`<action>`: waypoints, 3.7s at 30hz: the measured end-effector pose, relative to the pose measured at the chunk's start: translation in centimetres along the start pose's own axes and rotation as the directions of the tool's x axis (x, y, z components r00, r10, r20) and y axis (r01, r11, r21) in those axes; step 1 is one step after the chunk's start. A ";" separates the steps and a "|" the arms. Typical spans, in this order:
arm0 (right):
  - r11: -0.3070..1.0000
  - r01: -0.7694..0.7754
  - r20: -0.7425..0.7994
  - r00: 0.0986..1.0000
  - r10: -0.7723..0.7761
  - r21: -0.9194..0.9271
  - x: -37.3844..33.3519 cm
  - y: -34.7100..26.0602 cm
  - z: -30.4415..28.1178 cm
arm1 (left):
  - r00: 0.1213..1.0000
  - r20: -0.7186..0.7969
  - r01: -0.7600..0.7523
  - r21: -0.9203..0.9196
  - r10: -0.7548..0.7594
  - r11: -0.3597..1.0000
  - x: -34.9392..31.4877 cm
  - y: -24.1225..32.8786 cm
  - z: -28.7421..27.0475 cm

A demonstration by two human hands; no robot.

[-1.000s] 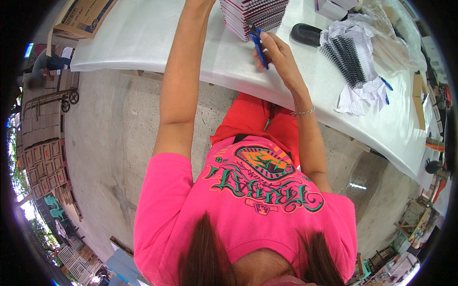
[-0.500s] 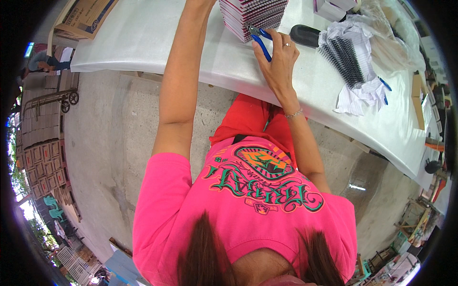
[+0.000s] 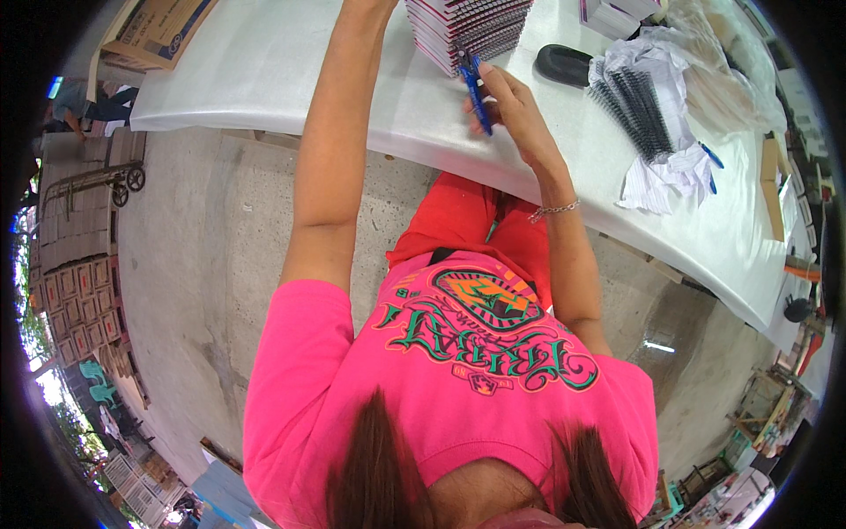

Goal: The person inserts spiral wire bindings into pink notebooks using a handheld crimper. She repeatedly picks up notebooks, aligns the binding, crimps it, and stacks the finished units on the table.

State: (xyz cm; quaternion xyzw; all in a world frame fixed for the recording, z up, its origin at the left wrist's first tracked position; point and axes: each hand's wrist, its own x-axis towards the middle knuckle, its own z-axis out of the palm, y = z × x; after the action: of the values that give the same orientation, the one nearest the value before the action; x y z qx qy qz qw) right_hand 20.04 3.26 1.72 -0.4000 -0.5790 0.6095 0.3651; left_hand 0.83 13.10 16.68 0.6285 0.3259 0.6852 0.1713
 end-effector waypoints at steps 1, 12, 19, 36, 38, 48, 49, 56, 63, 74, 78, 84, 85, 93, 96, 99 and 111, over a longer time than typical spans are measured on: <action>0.996 0.040 -0.018 0.999 -0.042 -0.073 0.1 -0.1 -0.2 | 1.000 0.005 0.015 -0.002 -0.015 1.000 0.1 0.0 -0.1; 0.487 0.271 -0.188 0.687 -0.702 -0.830 0.1 3.0 1.1 | 1.000 0.007 0.013 -0.047 -0.013 0.999 0.2 -0.2 0.1; 0.474 0.278 -0.190 0.663 -0.724 -0.835 -0.2 3.2 1.2 | 1.000 0.005 0.001 -0.031 -0.001 1.000 -0.1 0.2 0.0; 0.986 -0.165 0.083 0.983 0.164 -0.001 0.3 -1.2 -1.4 | 1.000 -0.002 0.021 -0.012 -0.022 1.000 0.1 0.1 0.0; 0.949 0.083 -0.066 0.992 -0.108 -0.305 -0.3 -1.1 -0.9 | 1.000 -0.008 0.003 0.015 -0.003 1.000 0.1 0.1 0.0; 0.470 0.271 -0.163 0.700 -0.695 -0.840 -0.4 2.8 0.6 | 1.000 0.006 0.029 -0.053 -0.029 0.998 0.1 0.2 0.2; 0.459 0.276 -0.156 0.693 -0.704 -0.844 -0.2 2.9 0.6 | 1.000 0.007 0.026 -0.065 -0.026 0.998 0.1 0.2 0.2; 0.438 0.278 -0.132 0.700 -0.702 -0.855 0.0 3.1 0.9 | 1.000 0.005 -0.001 -0.043 0.001 0.999 0.1 0.0 0.1; 0.752 0.207 -0.190 0.895 -0.405 -0.625 -0.2 1.5 0.6 | 1.000 -0.003 0.031 -0.051 -0.031 0.998 0.1 0.0 0.2; 0.498 0.260 -0.127 0.777 -0.617 -0.827 -0.6 3.2 0.0 | 1.000 0.012 -0.029 -0.038 0.029 0.999 0.3 -0.2 0.0; 0.469 0.272 -0.132 0.736 -0.664 -0.840 -0.3 3.7 0.2 | 0.999 -0.011 0.030 -0.060 -0.031 0.998 0.1 -0.2 0.1; 0.397 0.269 -0.100 0.707 -0.700 -0.878 -0.3 3.6 0.5 | 1.000 -0.017 -0.018 -0.038 0.017 0.999 0.2 -0.3 0.0; 0.406 0.273 -0.101 0.711 -0.696 -0.872 -0.3 3.6 0.5 | 1.000 -0.013 -0.008 -0.045 0.008 0.999 0.3 -0.3 0.0; 0.677 0.206 -0.159 0.886 -0.435 -0.706 -0.6 2.4 0.4 | 1.000 -0.005 -0.013 -0.058 0.013 0.998 0.4 -0.3 0.2; 0.949 -0.192 0.081 0.973 0.218 -0.252 0.6 -1.4 -1.7 | 1.000 -0.018 -0.005 -0.028 0.005 1.000 0.2 -0.3 0.2; 0.782 0.144 -0.091 0.964 -0.248 -0.606 -0.1 -0.2 -1.1 | 1.000 -0.010 0.010 -0.031 -0.010 0.999 0.4 -0.4 -0.1; 0.418 0.259 -0.106 0.731 -0.674 -0.871 -0.6 3.5 0.1 | 1.000 -0.006 -0.017 -0.034 0.017 0.999 0.4 -0.6 0.0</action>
State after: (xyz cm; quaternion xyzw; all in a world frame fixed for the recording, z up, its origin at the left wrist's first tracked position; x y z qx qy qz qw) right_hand 20.24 2.41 -1.75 -0.4629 -0.7796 0.0337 0.4206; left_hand 0.67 13.83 16.57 0.6263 0.3094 0.6937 0.1755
